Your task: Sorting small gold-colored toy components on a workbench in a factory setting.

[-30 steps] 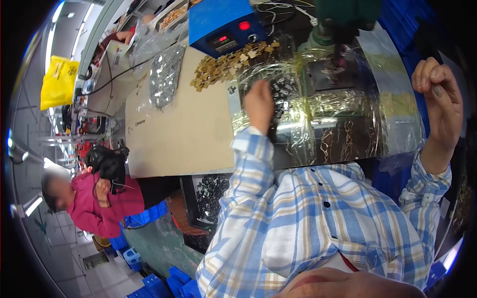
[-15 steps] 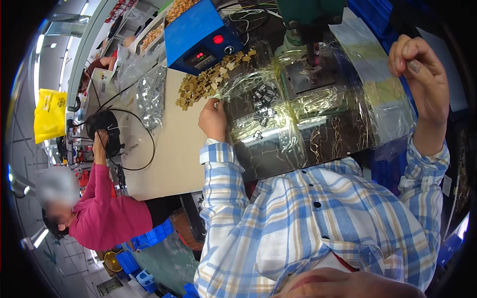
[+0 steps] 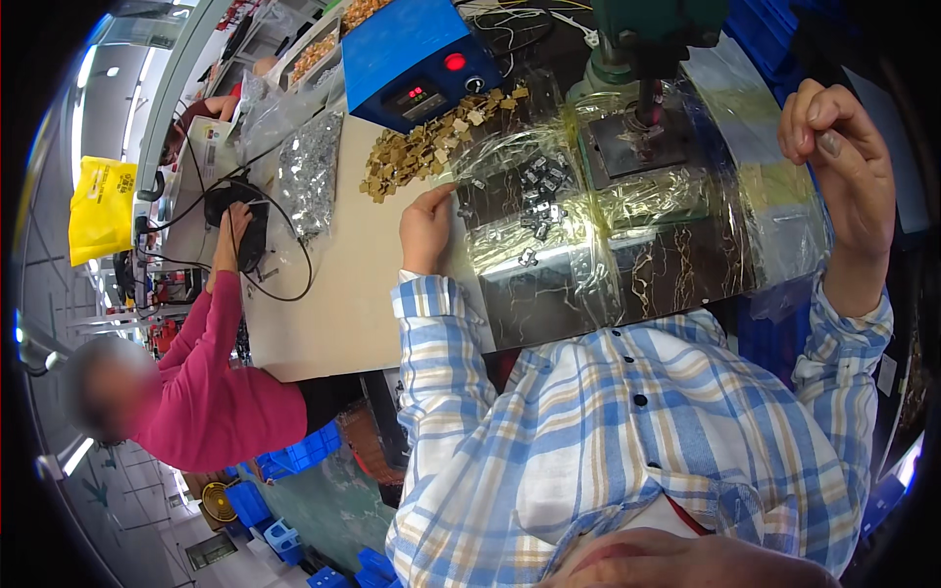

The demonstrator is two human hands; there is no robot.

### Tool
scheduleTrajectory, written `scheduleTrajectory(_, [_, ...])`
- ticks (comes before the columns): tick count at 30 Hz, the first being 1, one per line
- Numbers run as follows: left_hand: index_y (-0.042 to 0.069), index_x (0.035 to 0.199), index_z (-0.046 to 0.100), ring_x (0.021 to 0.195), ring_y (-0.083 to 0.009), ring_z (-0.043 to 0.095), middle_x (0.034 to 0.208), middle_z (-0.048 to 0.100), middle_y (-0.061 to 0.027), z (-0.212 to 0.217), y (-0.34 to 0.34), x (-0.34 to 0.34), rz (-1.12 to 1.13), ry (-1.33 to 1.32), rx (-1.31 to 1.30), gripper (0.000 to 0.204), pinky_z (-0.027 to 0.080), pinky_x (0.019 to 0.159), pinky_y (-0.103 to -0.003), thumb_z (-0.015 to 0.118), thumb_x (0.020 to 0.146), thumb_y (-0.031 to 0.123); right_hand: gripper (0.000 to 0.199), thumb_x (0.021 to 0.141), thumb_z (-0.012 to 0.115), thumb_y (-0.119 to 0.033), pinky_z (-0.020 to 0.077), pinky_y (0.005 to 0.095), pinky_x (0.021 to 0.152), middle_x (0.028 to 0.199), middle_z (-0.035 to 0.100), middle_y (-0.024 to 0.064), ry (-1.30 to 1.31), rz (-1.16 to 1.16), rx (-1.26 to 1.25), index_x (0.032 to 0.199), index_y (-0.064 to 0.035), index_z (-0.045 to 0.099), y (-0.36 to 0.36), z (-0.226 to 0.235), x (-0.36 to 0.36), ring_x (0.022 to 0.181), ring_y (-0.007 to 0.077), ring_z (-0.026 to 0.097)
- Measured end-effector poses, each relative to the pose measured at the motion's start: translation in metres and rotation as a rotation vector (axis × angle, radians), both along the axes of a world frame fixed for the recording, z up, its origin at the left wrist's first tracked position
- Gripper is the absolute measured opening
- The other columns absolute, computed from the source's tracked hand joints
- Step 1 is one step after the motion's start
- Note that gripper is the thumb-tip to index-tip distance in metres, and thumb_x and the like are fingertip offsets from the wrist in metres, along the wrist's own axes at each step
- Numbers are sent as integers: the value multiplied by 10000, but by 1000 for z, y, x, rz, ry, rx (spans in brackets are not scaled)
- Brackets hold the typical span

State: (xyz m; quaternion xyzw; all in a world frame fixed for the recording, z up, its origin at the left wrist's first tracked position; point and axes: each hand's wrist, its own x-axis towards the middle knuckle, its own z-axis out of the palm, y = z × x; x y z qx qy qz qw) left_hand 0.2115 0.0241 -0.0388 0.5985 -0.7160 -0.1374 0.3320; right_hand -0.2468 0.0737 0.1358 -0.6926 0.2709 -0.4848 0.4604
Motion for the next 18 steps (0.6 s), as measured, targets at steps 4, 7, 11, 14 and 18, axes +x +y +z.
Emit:
scheduleTrajectory(4, [110,986,673,711,-268,584,789,605,-104,10,4,0,-90,-56,160,205,454,657,-330,550,824,80,85,882,464,-134,308,246,642,785,398,38,-3,8,17,934,-68,479,-1,-3,3,723,133,377])
scheduleTrajectory(7, [105,970,675,682,-270,560,740,544,-100,20,9,-6,-174,-68,185,199,445,645,-328,568,810,58,83,882,460,-128,309,246,643,788,400,38,-15,9,39,936,-69,478,-2,-3,5,727,133,379])
scheduleTrajectory(11, [93,938,678,655,-263,544,735,525,-103,21,14,-4,-219,-128,192,173,441,635,-319,586,798,53,78,881,464,-128,308,245,642,787,399,37,-22,6,40,934,-74,480,-2,-1,9,723,132,375])
scheduleTrajectory(14, [57,906,672,649,-262,540,734,531,-108,19,15,-10,-202,-44,173,147,440,632,-318,598,780,39,77,880,466,-130,308,247,642,786,397,38,-20,5,49,931,-74,480,0,1,7,719,134,373])
scheduleTrajectory(18, [13,863,662,640,-160,529,716,560,-57,15,25,-40,-94,187,145,102,424,600,-271,637,777,61,97,876,471,-143,305,259,646,785,398,44,-59,10,-18,928,-62,479,-1,4,18,726,147,373])
